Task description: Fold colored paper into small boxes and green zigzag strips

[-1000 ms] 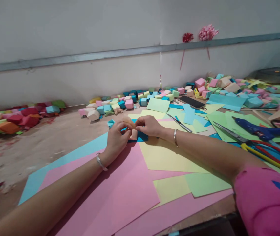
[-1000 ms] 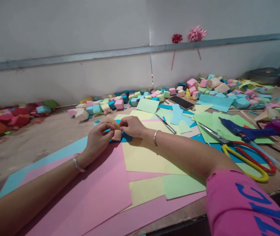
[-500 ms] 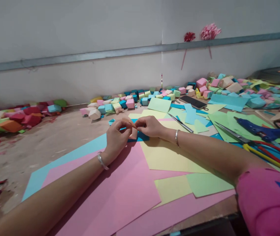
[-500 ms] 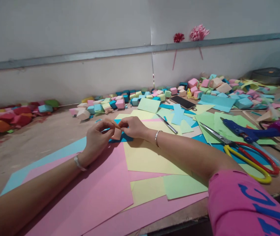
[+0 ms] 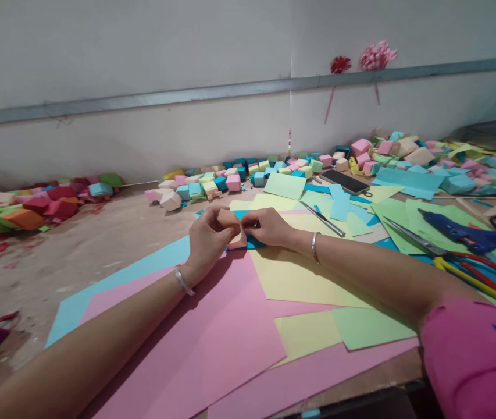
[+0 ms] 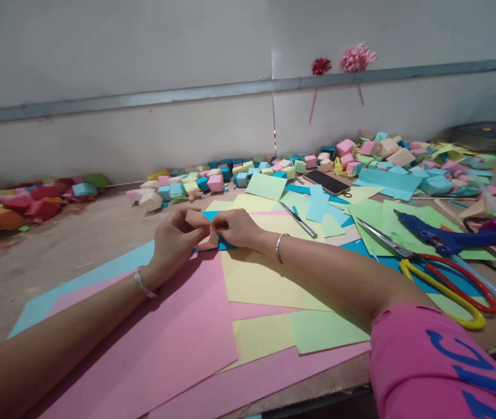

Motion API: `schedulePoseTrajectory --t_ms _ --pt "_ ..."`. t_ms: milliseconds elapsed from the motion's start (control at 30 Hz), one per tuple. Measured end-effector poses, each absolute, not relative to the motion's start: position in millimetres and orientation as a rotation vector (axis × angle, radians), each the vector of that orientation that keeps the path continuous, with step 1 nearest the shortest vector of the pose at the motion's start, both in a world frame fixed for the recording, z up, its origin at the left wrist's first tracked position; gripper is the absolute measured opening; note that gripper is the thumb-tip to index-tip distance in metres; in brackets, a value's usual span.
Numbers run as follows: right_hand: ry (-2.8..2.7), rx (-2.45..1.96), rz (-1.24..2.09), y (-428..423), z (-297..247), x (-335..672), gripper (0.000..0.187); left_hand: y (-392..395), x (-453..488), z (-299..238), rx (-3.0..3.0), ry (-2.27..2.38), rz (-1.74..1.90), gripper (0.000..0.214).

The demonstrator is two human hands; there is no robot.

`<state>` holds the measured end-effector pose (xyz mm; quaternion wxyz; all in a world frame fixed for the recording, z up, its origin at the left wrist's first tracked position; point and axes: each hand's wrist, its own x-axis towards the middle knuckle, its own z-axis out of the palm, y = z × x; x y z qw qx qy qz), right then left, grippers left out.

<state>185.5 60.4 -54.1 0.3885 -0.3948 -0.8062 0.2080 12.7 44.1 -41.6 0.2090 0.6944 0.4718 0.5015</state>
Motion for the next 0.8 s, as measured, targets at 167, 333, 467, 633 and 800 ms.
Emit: schedulePoseTrajectory --t_ms 167,333,467,633,800 --pt "-1.997 -1.02 0.626 66 -59 185 0.02 42 14 -43 1.938 1.149 1.318 0.005" --pt "-1.93 -1.005 0.742 65 -59 185 0.023 42 13 -44 1.922 1.147 1.317 0.004" --pt "-1.877 -1.078 0.684 54 -46 183 0.008 40 14 -39 1.972 1.284 1.281 0.011" --pt "-1.978 -1.217 0.579 39 -31 174 0.007 37 13 -36 2.096 1.419 1.238 0.038" --pt "-2.045 -1.475 0.407 36 -30 169 0.01 37 15 -39 2.006 1.175 1.16 0.013"
